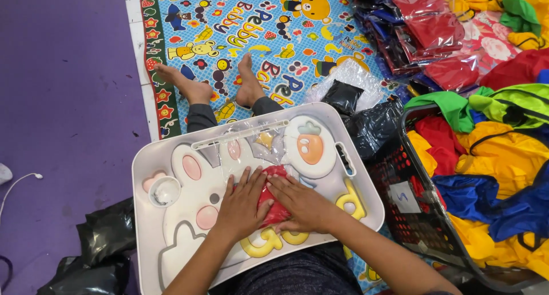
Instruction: The person folds a red piece of clothing on a white tray, places it into a clear plastic bag, and then puts the bagged item into a black shipping pouch. The person sits on the floor during the process.
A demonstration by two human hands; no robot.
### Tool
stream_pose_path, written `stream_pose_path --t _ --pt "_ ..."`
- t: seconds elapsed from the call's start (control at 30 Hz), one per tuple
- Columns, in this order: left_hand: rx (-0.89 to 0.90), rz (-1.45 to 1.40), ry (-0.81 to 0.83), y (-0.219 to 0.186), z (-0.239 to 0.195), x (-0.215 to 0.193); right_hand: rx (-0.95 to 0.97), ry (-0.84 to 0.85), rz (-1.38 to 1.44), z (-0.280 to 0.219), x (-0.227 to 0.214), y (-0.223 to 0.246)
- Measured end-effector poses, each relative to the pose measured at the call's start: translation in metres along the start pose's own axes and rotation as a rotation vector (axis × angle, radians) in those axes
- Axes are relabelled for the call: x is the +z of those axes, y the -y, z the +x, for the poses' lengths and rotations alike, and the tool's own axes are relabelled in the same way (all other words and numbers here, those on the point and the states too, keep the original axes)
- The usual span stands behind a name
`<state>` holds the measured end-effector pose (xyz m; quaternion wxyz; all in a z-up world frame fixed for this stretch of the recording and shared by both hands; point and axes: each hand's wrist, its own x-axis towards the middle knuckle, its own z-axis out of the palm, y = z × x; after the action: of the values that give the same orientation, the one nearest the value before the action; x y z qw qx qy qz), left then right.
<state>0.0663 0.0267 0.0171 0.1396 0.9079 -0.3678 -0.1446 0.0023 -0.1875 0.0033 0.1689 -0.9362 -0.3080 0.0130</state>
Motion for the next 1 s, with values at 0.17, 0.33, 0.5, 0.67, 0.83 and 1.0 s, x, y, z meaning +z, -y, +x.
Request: stream_pose_path --t 0.17,0.33,0.5,0.67,0.83,1.0 --pt "0.092 -0.048 -0.134 0.01 -0.006 0.003 0.013 0.018 0.044 -0.001 0.005 0.001" --pt "0.322 0.026 -0.302 0.034 -0.031 -0.009 0.058 0.037 0.113 0.0 0.002 0.002" --pt "0.283 -0.141 0.164 0.039 -0.045 -0.023 0.07 0.086 0.132 0.002 -0.005 0.001" --pt "0.316 -0.053 0.027 0.062 -0.039 0.0 0.073 0.08 0.122 0.0 -0.015 0.007" --pt "0.341 -0.095 -0.091 0.061 -0.038 0.0 0.093 0.098 0.08 -0.002 -0.014 0.009" --pt "0.34 -0.077 -0.078 0.073 -0.035 0.023 0.048 0.174 0.208 -0.009 -0.034 0.011"
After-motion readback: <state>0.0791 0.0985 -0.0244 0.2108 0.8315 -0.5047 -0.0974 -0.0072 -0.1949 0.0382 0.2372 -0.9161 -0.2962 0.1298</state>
